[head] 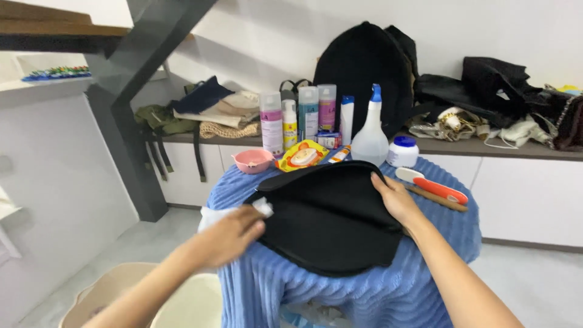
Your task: Cleaning and finishing a black leather bag using a cloth and a lint roller on a workspace.
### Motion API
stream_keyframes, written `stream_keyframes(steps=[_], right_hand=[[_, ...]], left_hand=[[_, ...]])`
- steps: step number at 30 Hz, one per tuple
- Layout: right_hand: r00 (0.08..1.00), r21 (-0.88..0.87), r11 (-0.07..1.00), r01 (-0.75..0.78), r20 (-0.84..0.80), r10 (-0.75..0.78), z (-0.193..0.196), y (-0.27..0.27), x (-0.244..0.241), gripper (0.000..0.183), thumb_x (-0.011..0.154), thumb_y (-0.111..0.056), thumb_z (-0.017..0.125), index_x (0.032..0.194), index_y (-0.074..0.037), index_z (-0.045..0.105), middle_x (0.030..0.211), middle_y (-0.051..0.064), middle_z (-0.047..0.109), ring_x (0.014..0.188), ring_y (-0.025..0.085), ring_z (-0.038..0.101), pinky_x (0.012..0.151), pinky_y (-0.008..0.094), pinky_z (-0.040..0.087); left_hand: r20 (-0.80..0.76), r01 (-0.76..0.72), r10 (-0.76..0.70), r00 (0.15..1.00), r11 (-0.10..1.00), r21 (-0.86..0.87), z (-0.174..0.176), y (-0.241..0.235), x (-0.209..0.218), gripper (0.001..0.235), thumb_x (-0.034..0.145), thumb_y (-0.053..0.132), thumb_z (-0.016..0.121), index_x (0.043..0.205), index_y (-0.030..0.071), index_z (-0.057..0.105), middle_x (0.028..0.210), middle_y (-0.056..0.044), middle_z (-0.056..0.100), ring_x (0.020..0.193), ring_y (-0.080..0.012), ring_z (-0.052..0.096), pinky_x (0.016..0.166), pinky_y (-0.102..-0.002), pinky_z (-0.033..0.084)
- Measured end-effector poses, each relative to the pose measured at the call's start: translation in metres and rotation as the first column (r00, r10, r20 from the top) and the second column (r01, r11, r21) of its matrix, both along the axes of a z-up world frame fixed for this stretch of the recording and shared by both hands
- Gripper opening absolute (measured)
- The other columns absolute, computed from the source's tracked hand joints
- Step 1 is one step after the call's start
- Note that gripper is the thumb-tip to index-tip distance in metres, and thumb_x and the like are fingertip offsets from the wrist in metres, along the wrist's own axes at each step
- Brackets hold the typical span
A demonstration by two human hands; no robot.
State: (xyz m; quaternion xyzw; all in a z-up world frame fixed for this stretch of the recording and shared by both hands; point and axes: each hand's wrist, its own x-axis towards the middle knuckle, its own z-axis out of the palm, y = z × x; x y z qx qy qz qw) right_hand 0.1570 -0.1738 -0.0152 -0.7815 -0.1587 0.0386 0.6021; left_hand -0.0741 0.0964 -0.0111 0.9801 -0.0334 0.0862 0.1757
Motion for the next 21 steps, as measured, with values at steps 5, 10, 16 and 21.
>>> stream_keyframes(steps=[5,10,16,21], right_hand=[[0.992,-0.038,0.999,0.018,0.122,-0.013,-0.011,0.0,0.007,0.045,0.1,-0.054,0.061,0.129,-0.023,0.074,0.13,0.012,0.071,0.13,0.03,0.059,0.107,0.045,0.046],[0.991,-0.04,0.999,0.032,0.128,-0.027,-0.005,0.0,-0.002,0.045,0.1,-0.053,0.06,0.128,-0.021,0.074,0.126,0.014,0.073,0.128,0.031,0.061,0.105,0.045,0.047],[0.986,-0.047,0.998,0.045,0.165,-0.036,-0.015,0.001,0.015,0.045,0.101,-0.054,0.059,0.128,-0.022,0.074,0.124,0.015,0.072,0.128,0.032,0.06,0.105,0.046,0.047],[0.987,-0.024,0.999,0.022,0.16,-0.018,-0.017,0.002,0.02,0.044,0.102,-0.052,0.059,0.13,-0.02,0.073,0.123,0.016,0.072,0.124,0.032,0.062,0.102,0.045,0.049]], left_hand=[[-0.02,-0.107,0.107,0.994,0.994,0.029,0.017,-0.017,-0.007,0.059,0.105,0.047,0.032,0.143,0.009,0.055,0.158,-0.023,0.038,0.144,-0.042,0.042,0.121,-0.052,0.031],[0.032,0.256,-0.255,0.966,0.94,-0.226,0.017,-0.051,-0.043,0.063,0.105,0.042,0.027,0.137,0.001,0.062,0.142,-0.03,0.059,0.137,-0.0495,0.047,0.115,-0.059,0.032],[0.029,-0.014,0.012,1.0,0.998,0.063,0.011,0.001,0.001,0.052,0.108,0.033,0.033,0.142,0.0,0.053,0.142,-0.03,0.056,0.139,-0.0433,0.048,0.122,-0.056,0.027],[-0.093,-0.071,0.093,0.991,0.974,0.215,0.026,-0.014,0.02,0.071,0.106,0.054,0.017,0.151,0.007,0.046,0.156,-0.02,0.045,0.151,-0.0308,0.036,0.127,-0.052,0.013]])
